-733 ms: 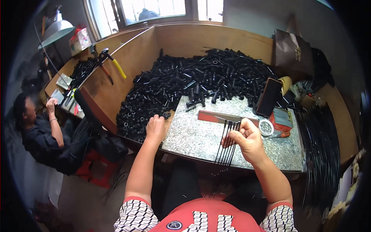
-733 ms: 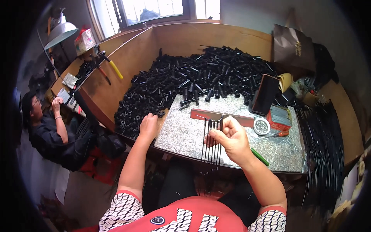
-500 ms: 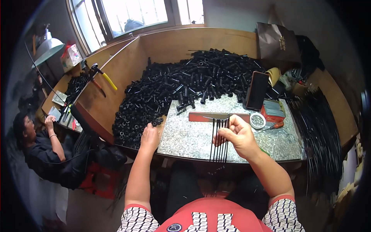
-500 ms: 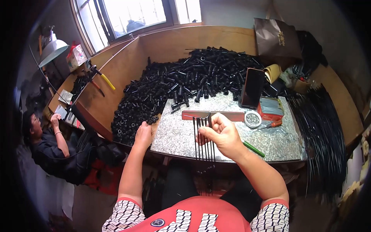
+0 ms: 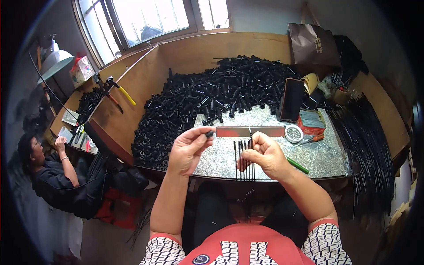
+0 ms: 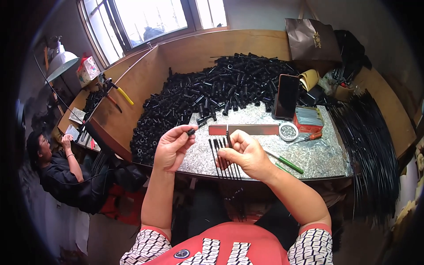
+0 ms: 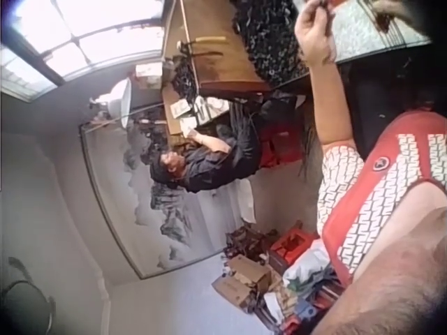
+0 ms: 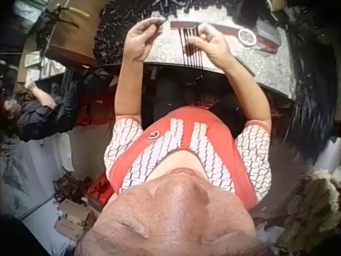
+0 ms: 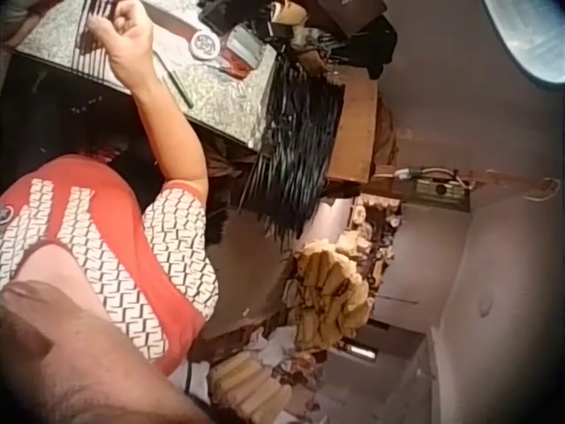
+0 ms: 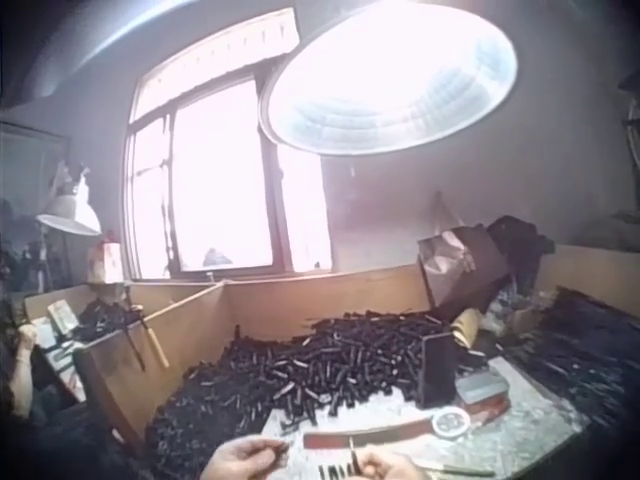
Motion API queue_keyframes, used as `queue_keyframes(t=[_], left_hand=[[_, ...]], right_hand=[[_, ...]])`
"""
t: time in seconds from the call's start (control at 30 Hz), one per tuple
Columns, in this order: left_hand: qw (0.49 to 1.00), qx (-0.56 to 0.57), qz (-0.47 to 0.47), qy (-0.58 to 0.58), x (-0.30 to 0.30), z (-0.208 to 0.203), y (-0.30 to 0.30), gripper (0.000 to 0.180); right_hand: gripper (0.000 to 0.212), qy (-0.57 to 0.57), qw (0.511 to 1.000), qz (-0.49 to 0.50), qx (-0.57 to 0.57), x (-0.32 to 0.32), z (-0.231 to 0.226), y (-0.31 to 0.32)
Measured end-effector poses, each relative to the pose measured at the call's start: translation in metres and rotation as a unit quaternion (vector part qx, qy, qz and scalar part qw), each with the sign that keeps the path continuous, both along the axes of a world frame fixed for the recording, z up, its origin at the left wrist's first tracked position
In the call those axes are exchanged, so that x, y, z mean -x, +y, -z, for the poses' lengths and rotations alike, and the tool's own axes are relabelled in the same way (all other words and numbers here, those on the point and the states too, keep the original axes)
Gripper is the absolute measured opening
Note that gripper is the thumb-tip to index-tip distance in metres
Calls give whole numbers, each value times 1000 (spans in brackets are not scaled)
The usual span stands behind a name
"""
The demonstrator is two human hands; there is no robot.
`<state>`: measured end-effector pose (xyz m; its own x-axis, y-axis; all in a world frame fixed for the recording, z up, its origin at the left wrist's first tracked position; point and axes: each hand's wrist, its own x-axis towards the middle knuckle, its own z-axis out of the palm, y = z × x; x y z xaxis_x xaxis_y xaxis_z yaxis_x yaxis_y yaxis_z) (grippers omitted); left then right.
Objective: Assembling and clamping black industrial tubes using a specialized hand tool at a factory workstation.
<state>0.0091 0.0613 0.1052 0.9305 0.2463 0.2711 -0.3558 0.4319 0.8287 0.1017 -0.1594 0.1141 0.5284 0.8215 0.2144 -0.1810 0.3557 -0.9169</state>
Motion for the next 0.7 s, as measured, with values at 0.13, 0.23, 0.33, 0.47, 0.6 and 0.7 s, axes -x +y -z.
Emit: queue_keyframes(t=[0.13,0.23,0.33,0.47,0.6,0.7], left_hand=[[997,40,54,-29,-3,-8,-20,26],[996,41,68,-39,-3,-9,-24,26],[995,41,83,-34,-3,-13,-29,27],[995,5,83,-56,-1,-19,-35,30],[994,-82,52,-59,2,-25,-39,33],[990,-112,-5,-87,2,-22,-41,31]], right_hand=[[14,13,1000,-25,-11,4,0,9],[13,29,999,-36,-17,3,0,11],[14,28,999,-35,-7,1,0,13],[14,24,999,-32,-11,-2,3,14],[14,33,999,-37,-8,-1,2,15],[15,20,999,-42,-4,2,1,17]])
